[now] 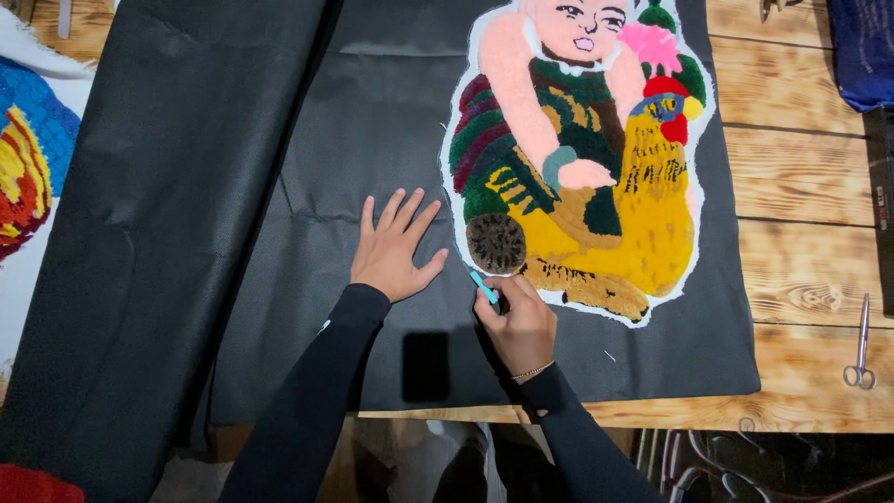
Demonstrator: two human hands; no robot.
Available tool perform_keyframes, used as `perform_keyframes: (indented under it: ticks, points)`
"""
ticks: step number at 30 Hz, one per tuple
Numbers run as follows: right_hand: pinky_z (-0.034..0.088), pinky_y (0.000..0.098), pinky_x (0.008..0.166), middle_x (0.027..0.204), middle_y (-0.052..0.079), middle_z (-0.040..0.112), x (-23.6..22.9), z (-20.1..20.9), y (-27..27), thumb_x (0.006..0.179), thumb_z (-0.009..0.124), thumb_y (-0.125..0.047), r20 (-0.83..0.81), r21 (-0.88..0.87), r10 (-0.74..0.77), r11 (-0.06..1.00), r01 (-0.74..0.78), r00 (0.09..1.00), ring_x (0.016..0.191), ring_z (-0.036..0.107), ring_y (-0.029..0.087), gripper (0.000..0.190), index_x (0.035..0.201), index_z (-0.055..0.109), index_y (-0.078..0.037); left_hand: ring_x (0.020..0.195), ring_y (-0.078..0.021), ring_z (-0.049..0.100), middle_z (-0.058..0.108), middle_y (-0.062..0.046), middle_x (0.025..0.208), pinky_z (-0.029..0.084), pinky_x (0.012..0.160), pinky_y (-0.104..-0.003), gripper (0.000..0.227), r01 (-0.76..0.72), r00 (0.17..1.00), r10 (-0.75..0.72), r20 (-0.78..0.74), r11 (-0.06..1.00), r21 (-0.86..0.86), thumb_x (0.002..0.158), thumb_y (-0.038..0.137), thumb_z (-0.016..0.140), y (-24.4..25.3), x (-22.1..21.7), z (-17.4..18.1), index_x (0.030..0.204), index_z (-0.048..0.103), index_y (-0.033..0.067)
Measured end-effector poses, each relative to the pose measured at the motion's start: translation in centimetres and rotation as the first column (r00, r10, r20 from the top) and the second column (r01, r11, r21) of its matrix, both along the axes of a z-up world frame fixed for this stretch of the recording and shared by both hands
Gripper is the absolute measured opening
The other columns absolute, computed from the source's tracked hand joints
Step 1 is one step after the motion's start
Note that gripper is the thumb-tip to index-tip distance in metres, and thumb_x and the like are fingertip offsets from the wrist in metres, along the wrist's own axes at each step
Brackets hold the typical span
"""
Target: The recorder uses a blue chalk marker to trace the outline of a child-and-rooster rug graphic onto a black fabric backing.
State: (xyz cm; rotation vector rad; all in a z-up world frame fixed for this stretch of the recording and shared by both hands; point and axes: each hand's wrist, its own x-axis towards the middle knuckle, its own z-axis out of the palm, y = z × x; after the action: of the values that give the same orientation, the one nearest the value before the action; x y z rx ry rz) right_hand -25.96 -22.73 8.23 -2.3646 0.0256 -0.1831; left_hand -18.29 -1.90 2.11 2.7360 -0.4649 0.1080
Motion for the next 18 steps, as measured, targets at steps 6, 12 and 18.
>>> perform_keyframes:
  ticks: [6, 12, 18]
  points:
    - [0.048, 0.0303, 0.054, 0.079, 0.005, 0.064, -1.1, 0.0, -0.6, 0.086, 0.077, -0.019, 0.065, 0.014, -0.009, 1.0, 0.008, 0.998, 0.057, 0.061, 0.017, 0.015, 0.095, 0.073, -0.007, 0.15, -0.0348, 0.03, 0.042, -0.014, 0.159, 0.01, 0.12, -0.066, 0.092, 0.003, 1.0, -0.003, 0.002, 1.0, 0.014, 0.082, 0.073, 0.065, -0.3, -0.5, 1.1, 0.152, 0.048, 0.0149]
    - [0.048, 0.0306, 0.055, 0.079, 0.005, 0.063, -0.3, -0.5, 0.3, 0.088, 0.077, -0.02, 0.032, 0.069, -0.007, 0.998, 0.005, 0.999, 0.058, 0.06, 0.017, 0.017, 0.1, 0.074, -0.008, 0.15, -0.0357, 0.03, 0.043, -0.015, 0.159, 0.012, 0.12, -0.066, 0.096, -0.011, 1.0, 0.01, 0.023, 1.0, 0.018, 0.08, 0.076, 0.065, -0.5, -1.1, 1.4, 0.152, 0.049, 0.0141]
    - [0.048, 0.0316, 0.056, 0.079, 0.006, 0.063, -0.6, -0.4, -0.2, 0.088, 0.077, -0.021, -0.002, 0.059, -0.022, 0.998, 0.022, 1.0, 0.06, 0.061, 0.018, 0.017, 0.1, 0.075, -0.009, 0.151, -0.0355, 0.031, 0.043, -0.014, 0.159, 0.013, 0.121, -0.065, 0.094, -0.02, 0.999, 0.019, 0.034, 1.0, 0.02, 0.082, 0.075, 0.065, -0.6, -1.3, 1.3, 0.152, 0.05, 0.015]
